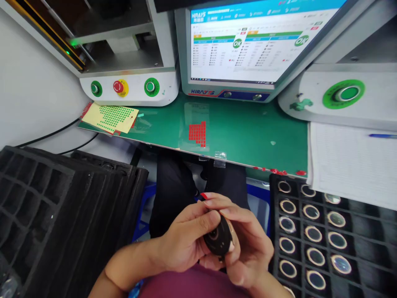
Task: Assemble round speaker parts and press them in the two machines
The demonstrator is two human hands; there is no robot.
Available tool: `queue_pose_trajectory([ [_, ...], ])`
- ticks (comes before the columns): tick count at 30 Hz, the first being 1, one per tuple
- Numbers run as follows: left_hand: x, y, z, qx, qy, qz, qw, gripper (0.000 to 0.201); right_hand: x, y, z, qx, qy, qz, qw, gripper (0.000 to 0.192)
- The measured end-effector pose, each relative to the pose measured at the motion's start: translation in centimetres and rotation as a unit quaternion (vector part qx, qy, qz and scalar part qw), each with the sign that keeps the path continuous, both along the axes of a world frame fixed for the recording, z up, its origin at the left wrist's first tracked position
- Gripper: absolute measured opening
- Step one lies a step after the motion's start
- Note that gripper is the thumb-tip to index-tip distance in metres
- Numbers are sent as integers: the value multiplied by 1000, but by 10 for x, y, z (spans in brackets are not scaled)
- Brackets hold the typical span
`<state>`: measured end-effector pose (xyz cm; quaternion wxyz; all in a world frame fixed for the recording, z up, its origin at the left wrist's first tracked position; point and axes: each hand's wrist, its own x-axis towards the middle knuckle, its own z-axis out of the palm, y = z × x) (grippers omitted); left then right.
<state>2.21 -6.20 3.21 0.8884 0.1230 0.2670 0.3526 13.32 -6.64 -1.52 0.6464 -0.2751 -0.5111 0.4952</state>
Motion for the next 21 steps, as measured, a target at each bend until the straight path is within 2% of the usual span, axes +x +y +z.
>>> queue_pose_trajectory([
  [3,-5,17,-7,30,74,-19,997,44,-2,6,-11,-15,30,-9,999,47],
  [4,-9,28,-12,63,132,-14,989,44,-1,10,-15,-31,44,-33,998,39],
  [5,-14,43,-17,110,221,1,969,42,0,15,-18,-55,55,-73,994,31],
  [6,-20,61,-22,161,326,29,931,38,2,21,-20,-82,63,-124,987,24],
  [7,-27,80,-27,209,430,66,876,33,5,26,-21,-107,68,-179,976,22],
  [8,-35,99,-33,245,533,100,803,26,9,31,-20,-127,71,-227,963,24],
  [9,-43,117,-38,259,587,118,758,19,13,35,-19,-141,73,-260,952,27],
  [10,-50,133,-43,269,622,128,724,13,17,38,-17,-150,77,-277,946,28],
  [12,-63,156,-51,282,665,141,677,6,23,40,-12,-160,88,-275,944,27],
  [15,-74,171,-60,312,704,154,619,10,26,40,-7,-175,98,-251,947,26],
  [18,-72,170,-66,337,722,163,581,21,27,38,-9,-190,94,-233,949,26],
  [21,-62,156,-64,342,742,185,546,19,29,30,-13,-204,77,-234,947,28],
])
